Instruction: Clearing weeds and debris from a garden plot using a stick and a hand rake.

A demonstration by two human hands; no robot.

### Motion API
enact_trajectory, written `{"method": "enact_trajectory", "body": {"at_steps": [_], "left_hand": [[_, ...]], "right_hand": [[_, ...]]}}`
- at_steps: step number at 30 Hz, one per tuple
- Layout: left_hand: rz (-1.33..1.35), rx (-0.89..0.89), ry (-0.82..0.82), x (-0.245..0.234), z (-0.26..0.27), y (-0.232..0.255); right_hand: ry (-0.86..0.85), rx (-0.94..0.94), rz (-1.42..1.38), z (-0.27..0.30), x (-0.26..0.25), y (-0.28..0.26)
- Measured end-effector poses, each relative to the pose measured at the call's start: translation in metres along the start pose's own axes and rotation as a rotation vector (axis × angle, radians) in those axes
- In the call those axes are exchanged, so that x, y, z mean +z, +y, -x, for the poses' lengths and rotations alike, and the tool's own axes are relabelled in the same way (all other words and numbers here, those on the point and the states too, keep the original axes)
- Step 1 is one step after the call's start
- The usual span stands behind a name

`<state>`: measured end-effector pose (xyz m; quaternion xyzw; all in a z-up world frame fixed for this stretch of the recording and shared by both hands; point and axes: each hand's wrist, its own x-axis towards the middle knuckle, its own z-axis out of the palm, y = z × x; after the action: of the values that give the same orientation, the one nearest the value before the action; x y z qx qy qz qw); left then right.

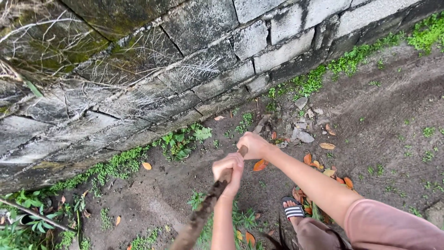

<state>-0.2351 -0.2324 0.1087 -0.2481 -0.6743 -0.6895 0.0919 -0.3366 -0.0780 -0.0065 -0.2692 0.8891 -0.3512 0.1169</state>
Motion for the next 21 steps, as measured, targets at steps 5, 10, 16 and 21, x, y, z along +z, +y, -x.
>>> {"method": "enact_trajectory", "body": {"at_steps": [5, 10, 16, 21], "left_hand": [[-0.017, 0.116, 0.056, 0.047, 0.026, -0.064], [-0.117, -0.320, 0.149, 0.041, 0.074, -0.102], [0.201, -0.052, 0.129, -0.011, 0.049, -0.026], [0.133, -0.020, 0.078, -0.011, 0.016, -0.001]], "right_hand": [[-0.144, -0.019, 0.089, 0.022, -0.016, 0.047], [-0.465, 0.105, -0.045, 0.038, 0.029, 0.050], [-0.410, 0.105, -0.006, 0.017, 0.019, -0.008], [-0.108, -0.070, 0.043, 0.013, -0.024, -0.032]]}}
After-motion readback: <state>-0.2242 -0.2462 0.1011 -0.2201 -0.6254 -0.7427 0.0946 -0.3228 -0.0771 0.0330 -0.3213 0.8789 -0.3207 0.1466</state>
